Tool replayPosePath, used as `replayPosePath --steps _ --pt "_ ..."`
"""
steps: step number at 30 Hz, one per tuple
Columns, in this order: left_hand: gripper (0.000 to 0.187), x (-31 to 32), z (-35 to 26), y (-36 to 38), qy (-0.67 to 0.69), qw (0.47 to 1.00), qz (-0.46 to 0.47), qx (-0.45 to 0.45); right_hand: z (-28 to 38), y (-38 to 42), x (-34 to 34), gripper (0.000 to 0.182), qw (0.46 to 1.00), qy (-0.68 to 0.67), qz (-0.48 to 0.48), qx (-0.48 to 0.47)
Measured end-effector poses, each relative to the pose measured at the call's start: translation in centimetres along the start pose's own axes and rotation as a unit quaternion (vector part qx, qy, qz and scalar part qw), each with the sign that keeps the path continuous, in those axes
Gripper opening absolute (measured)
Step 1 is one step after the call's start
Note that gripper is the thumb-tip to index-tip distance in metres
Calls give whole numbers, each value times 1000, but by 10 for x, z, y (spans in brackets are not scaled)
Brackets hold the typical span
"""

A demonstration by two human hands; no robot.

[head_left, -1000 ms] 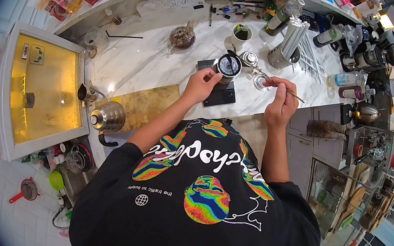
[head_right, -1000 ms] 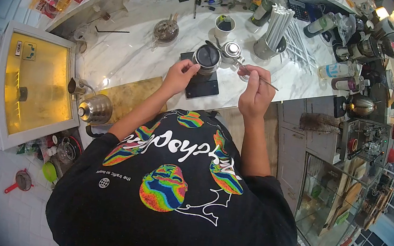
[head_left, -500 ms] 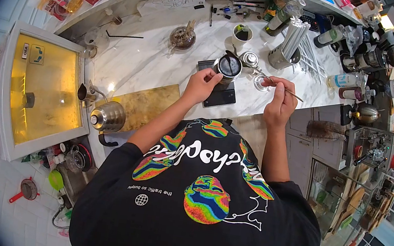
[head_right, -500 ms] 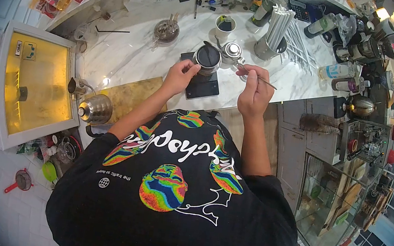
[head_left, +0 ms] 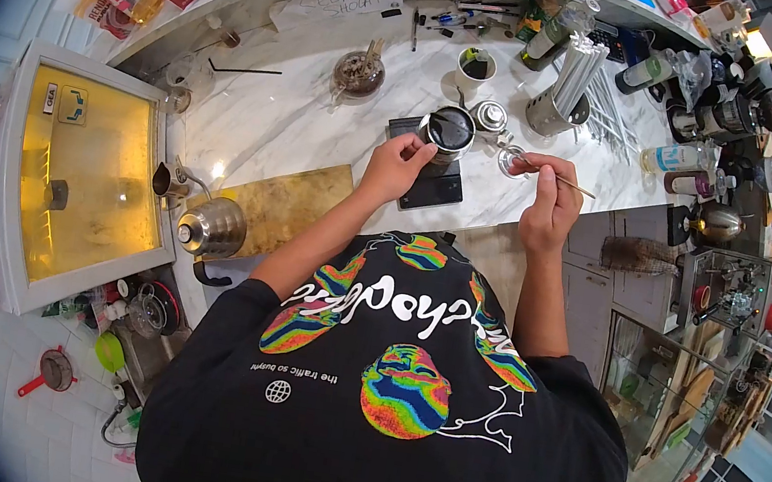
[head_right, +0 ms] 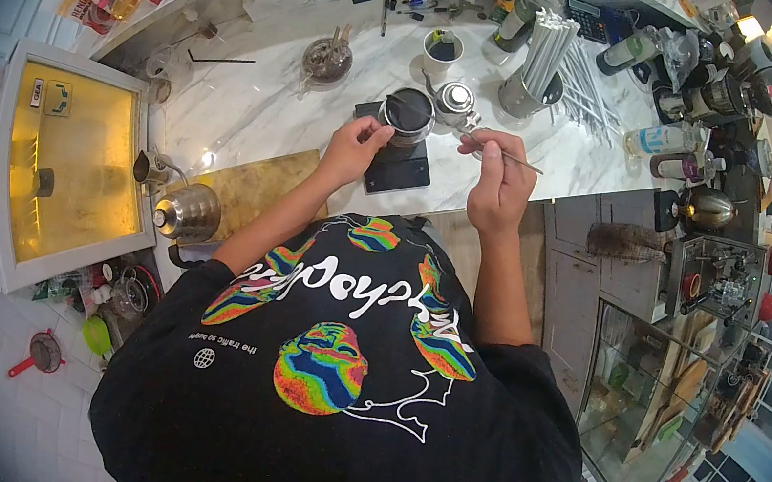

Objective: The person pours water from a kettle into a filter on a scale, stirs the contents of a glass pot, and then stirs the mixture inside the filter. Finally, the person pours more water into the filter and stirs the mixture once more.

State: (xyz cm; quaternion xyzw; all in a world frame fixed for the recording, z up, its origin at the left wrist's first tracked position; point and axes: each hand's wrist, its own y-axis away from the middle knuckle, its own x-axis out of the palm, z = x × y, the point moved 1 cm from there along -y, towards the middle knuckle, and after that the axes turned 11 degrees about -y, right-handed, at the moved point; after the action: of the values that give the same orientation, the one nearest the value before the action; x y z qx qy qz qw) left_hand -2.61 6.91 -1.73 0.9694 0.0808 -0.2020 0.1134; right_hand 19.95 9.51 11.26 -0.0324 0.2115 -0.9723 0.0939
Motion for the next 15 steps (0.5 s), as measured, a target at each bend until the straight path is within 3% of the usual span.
replayPosePath --steps 15 --pt "32 0 0 0 -1 1000 2 -2 0 4 -1 23 999 -30 6 -22"
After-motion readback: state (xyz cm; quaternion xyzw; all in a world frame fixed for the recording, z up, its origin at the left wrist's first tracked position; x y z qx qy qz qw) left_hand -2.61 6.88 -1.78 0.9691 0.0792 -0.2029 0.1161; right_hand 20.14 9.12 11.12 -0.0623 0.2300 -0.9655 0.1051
